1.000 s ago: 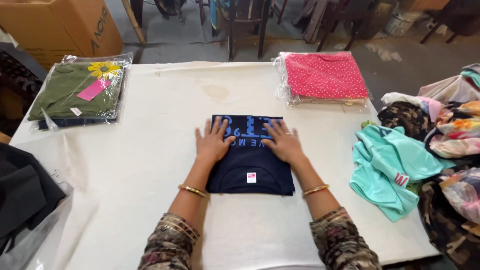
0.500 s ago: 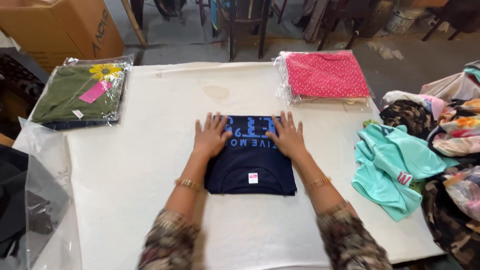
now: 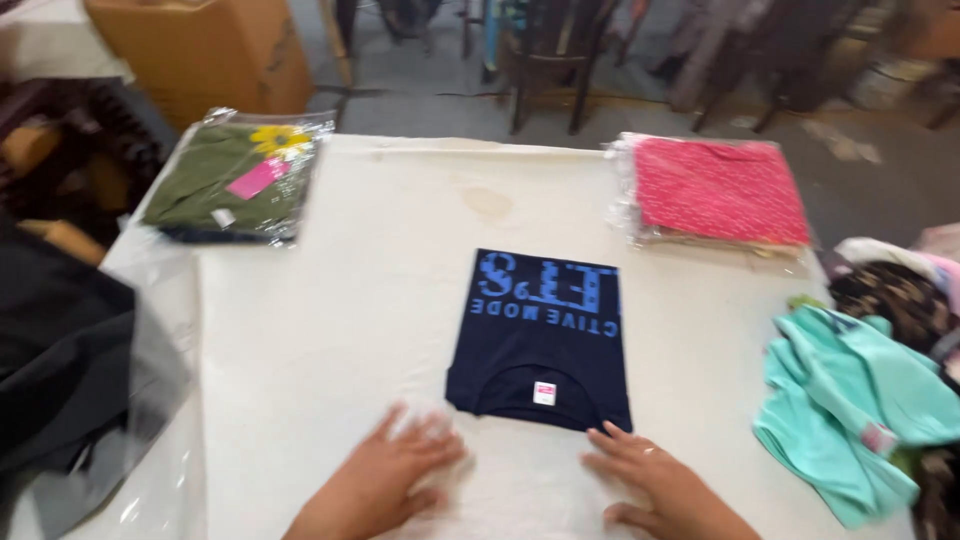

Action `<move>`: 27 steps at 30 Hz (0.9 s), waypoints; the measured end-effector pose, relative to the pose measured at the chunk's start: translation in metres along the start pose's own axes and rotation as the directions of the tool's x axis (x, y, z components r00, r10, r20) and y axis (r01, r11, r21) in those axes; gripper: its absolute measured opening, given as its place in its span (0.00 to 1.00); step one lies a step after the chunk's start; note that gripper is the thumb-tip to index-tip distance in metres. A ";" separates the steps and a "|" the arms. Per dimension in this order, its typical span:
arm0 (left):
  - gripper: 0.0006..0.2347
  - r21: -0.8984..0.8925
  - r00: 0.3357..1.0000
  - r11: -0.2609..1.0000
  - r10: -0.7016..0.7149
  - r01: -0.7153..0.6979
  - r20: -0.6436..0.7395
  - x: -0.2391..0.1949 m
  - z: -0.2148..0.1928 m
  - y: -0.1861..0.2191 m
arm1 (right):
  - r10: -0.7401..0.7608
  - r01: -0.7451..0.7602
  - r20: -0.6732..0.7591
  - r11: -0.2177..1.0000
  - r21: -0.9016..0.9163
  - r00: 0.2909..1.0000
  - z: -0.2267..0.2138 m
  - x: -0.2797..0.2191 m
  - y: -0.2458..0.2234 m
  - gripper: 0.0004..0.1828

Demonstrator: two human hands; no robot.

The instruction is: The person folds a navy blue t-shirt on a white table, then places it into a clear plastic bag and seals it. The person then moves the packaged shirt to a stack of other packaged shirts.

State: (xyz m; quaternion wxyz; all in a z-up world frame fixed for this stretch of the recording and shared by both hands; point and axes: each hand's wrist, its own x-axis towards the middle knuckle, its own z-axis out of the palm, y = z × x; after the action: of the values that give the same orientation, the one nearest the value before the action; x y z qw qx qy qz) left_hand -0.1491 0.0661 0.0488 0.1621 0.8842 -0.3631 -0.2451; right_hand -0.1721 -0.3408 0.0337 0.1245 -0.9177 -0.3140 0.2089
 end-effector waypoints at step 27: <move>0.15 -0.638 -0.145 0.575 -0.675 0.511 -0.724 -0.191 0.142 -0.215 | 0.473 -0.148 -0.617 0.852 0.503 0.628 -0.023 0.055 0.047 0.33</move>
State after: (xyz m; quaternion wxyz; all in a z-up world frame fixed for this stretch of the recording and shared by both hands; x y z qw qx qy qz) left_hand -0.2246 0.3356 -0.1081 0.2727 0.8777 0.2813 0.2760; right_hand -0.0976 -0.3446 0.0200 0.3860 -0.9178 -0.0213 -0.0902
